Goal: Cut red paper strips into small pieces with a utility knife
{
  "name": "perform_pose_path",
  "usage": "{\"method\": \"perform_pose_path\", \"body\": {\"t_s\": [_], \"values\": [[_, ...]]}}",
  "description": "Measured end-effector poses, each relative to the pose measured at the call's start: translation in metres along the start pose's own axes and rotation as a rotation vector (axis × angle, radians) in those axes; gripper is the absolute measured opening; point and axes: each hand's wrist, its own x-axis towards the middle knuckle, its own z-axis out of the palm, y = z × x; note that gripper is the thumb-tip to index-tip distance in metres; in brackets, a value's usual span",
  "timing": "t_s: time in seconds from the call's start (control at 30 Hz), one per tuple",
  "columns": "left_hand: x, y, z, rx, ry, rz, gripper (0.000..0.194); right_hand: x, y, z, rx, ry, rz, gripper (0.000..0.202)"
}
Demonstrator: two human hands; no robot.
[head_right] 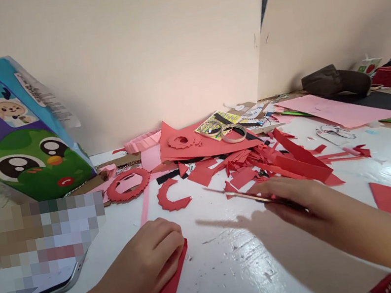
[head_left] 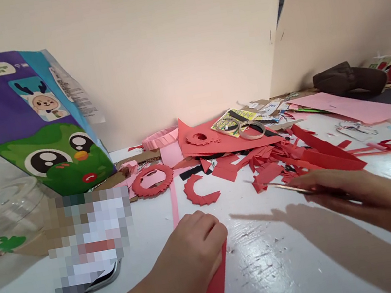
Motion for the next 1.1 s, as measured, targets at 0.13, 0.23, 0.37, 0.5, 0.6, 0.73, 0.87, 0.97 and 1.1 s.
{"method": "perform_pose_path", "body": {"t_s": [0.13, 0.23, 0.37, 0.5, 0.6, 0.73, 0.87, 0.97, 1.1], "values": [[0.001, -0.004, 0.0, 0.022, -0.013, 0.056, 0.02, -0.013, -0.019, 0.009, -0.083, -0.014, -0.204, 0.037], [0.001, -0.005, 0.002, 0.019, -0.007, 0.075, 0.019, -0.013, -0.034, 0.015, -0.033, -0.135, -0.304, 0.049], [0.0, -0.004, 0.002, -0.021, -0.022, 0.034, 0.017, -0.011, -0.046, 0.022, -0.045, -0.186, -0.339, 0.063], [0.003, 0.001, -0.005, -0.063, -0.072, -0.078, 0.013, -0.01, -0.044, 0.024, -0.059, -0.213, -0.319, 0.073], [0.006, 0.007, -0.011, -0.145, -0.171, -0.223, 0.018, -0.011, -0.042, 0.022, -0.059, -0.22, -0.365, 0.076], [0.006, 0.01, -0.014, -0.167, -0.245, -0.308, 0.024, -0.013, -0.047, 0.026, -0.11, -0.209, -0.359, 0.077], [0.002, 0.01, -0.01, -0.063, -0.244, -0.238, 0.045, -0.012, -0.057, 0.035, -0.206, -0.219, -0.388, 0.081], [0.0, 0.011, -0.008, 0.041, -0.225, -0.163, 0.047, -0.01, -0.062, 0.041, -0.268, -0.206, -0.431, 0.08], [0.004, 0.013, -0.008, 0.233, -0.22, -0.06, 0.041, -0.007, -0.069, 0.045, -0.356, -0.131, -0.548, 0.076]]}}
